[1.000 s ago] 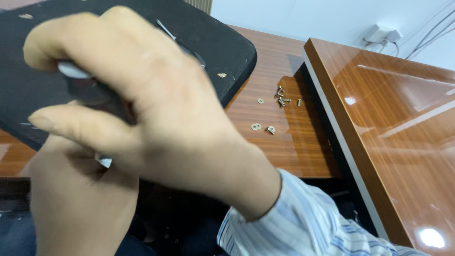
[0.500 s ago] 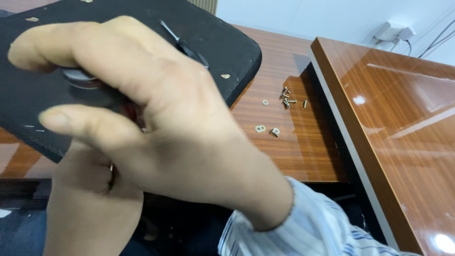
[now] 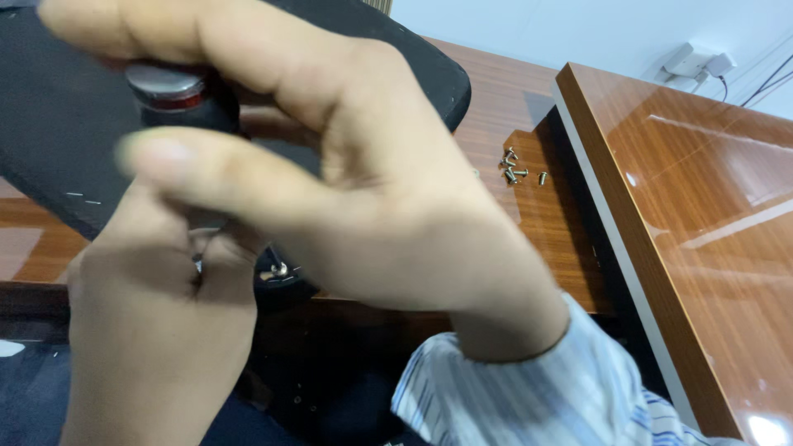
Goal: The person uses a screwdriver to fasten screws into a black upholstered chair seat placed on a wooden table. They repeatedly pick up screws and washers, align them into pre-drilled holes, and tighten them with a screwdriver.
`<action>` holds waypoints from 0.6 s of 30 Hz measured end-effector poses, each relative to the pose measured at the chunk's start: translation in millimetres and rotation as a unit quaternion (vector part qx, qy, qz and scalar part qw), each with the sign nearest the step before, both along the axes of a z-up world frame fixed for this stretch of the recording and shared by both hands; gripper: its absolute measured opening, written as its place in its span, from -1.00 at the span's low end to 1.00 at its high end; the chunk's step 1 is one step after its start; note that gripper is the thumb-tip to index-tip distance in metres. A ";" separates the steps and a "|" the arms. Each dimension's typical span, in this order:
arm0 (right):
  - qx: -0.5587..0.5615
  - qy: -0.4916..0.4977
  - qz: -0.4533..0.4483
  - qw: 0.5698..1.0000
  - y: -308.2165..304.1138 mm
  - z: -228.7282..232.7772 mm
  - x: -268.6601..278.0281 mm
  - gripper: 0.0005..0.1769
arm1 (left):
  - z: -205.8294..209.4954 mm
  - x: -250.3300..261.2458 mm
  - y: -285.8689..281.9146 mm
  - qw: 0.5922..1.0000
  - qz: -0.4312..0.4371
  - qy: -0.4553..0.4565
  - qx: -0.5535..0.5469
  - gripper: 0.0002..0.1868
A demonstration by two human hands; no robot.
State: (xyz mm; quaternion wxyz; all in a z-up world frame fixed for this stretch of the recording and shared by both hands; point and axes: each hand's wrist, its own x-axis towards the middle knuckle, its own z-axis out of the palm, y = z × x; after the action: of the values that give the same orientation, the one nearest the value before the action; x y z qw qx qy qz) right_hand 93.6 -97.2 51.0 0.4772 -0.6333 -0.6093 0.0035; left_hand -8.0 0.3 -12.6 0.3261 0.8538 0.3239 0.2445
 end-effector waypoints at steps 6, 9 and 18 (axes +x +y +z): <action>0.020 -0.024 -0.067 0.997 5.3 -9.4 0.6 -0.63 | -7.2 -6.6 1.4 0.991 -0.062 -0.107 -0.046 -0.68; 0.033 -0.008 -0.073 0.997 1.7 -8.1 -3.1 -0.64 | -11.1 -4.5 1.9 0.997 -0.065 -0.033 -0.003 -0.83; -0.011 0.247 0.023 0.969 -15.1 -3.8 -9.1 -0.67 | -11.8 -1.4 7.6 0.991 -0.079 -0.027 -0.100 -0.81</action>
State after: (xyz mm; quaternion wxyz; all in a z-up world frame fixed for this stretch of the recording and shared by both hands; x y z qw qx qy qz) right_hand 84.4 -112.3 47.3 0.6057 -0.6038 -0.4871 0.1770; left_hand -9.4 7.9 -24.3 0.4369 0.8327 0.2700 0.2071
